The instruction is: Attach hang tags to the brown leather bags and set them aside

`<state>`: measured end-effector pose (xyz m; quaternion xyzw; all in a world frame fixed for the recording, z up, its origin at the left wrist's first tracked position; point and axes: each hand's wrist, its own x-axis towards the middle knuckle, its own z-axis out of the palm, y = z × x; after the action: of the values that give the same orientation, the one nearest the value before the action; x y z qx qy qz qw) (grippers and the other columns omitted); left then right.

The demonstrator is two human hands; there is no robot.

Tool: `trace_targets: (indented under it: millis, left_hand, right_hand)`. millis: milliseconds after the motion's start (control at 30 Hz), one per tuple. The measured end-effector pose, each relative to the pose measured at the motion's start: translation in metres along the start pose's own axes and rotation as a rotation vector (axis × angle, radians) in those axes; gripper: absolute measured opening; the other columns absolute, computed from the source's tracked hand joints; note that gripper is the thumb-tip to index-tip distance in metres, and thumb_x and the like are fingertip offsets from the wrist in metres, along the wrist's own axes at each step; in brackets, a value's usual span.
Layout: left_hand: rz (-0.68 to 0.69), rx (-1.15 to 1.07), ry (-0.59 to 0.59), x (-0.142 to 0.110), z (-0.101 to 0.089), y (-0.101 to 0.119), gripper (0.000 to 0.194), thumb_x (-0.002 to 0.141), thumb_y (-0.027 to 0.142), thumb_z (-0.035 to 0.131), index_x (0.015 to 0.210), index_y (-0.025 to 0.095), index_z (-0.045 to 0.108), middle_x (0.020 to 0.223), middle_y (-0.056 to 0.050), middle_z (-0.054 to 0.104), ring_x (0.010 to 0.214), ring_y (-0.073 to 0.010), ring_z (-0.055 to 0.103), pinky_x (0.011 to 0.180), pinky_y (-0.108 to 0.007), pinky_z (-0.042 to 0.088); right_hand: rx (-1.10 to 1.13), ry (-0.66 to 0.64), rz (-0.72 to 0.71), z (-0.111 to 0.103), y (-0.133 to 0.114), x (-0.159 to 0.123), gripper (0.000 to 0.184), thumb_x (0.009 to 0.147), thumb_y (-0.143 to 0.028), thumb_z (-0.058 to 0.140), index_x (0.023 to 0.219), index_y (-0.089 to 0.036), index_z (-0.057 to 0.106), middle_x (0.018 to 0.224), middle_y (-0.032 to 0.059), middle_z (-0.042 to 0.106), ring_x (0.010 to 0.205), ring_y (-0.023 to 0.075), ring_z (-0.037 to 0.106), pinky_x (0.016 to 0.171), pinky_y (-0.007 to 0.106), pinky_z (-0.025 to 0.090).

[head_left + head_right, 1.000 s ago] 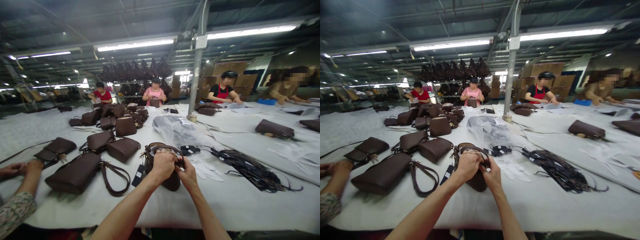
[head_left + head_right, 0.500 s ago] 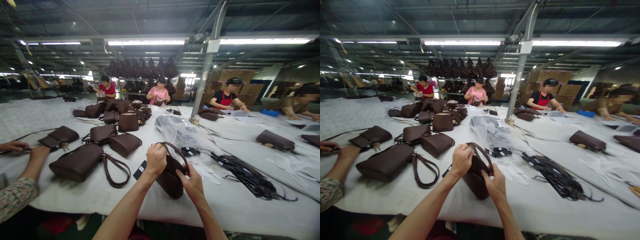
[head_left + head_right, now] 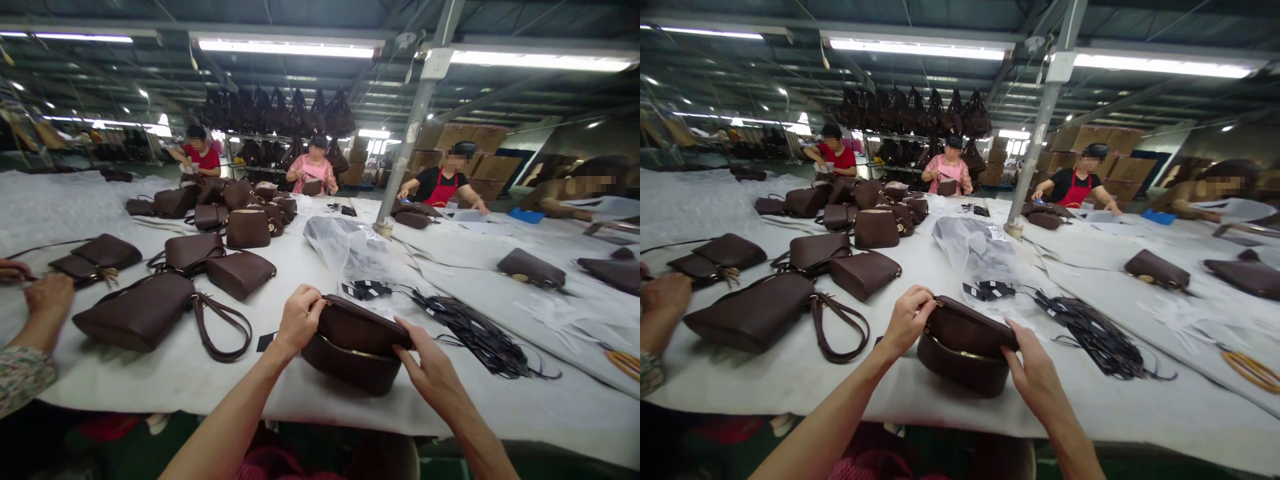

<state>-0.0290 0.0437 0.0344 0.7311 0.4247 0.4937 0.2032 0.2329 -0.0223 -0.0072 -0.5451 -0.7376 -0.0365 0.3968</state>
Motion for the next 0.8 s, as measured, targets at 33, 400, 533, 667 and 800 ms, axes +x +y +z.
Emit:
trace_targets:
  millis: [33, 400, 533, 667, 800]
  left_hand:
    - [-0.005, -0.024, -0.006, 0.0, 0.001, 0.001, 0.019, 0.087, 0.017, 0.052, 0.071, 0.019, 0.06, 0.087, -0.003, 0.062, 0.084, -0.0151, 0.059, 0.081, -0.027, 0.046]
    - [-0.258, -0.715, -0.219, -0.016, -0.002, -0.033, 0.03, 0.075, 0.017, 0.064, 0.105, 0.017, 0.064, 0.121, -0.011, 0.065, 0.113, -0.0221, 0.06, 0.101, -0.038, 0.045]
    - [-0.338, -0.882, -0.257, -0.019, -0.008, -0.05, 0.023, 0.076, 0.024, 0.069, 0.097, 0.015, 0.071, 0.119, -0.011, 0.068, 0.112, -0.0245, 0.061, 0.105, -0.042, 0.041]
    - [-0.35, -0.941, -0.29, -0.021, -0.007, -0.057, 0.018, 0.072, 0.026, 0.074, 0.087, 0.015, 0.075, 0.114, -0.011, 0.069, 0.109, -0.0247, 0.062, 0.103, -0.042, 0.042]
    - [-0.382, -1.028, -0.379, -0.019, -0.003, -0.058, 0.024, 0.064, 0.034, 0.082, 0.074, 0.016, 0.07, 0.114, -0.01, 0.069, 0.109, -0.0266, 0.062, 0.102, -0.044, 0.042]
  right_hand:
    - [-0.074, -0.007, -0.064, -0.003, -0.006, 0.007, 0.048, 0.09, -0.039, 0.051, 0.134, -0.019, 0.049, 0.119, 0.0137, 0.063, 0.107, 0.0286, 0.06, 0.089, 0.044, 0.05]
    - [-0.219, -0.171, -0.202, 0.017, -0.067, 0.069, 0.032, 0.09, -0.031, 0.056, 0.121, -0.024, 0.06, 0.108, 0.0083, 0.066, 0.093, 0.0238, 0.063, 0.074, 0.033, 0.051]
    - [-0.261, 0.043, -0.346, 0.017, -0.065, 0.067, 0.036, 0.089, -0.033, 0.061, 0.123, -0.023, 0.064, 0.106, 0.0118, 0.064, 0.099, 0.0275, 0.059, 0.087, 0.042, 0.047]
    - [-0.264, -0.039, -0.475, 0.017, -0.07, 0.05, 0.029, 0.091, -0.022, 0.058, 0.117, -0.027, 0.069, 0.08, 0.0049, 0.066, 0.072, 0.0173, 0.058, 0.072, 0.031, 0.048]
    - [-0.173, -0.081, -0.436, 0.024, -0.074, 0.038, 0.033, 0.09, -0.03, 0.06, 0.121, -0.025, 0.068, 0.089, 0.0077, 0.068, 0.078, 0.0186, 0.061, 0.072, 0.031, 0.052]
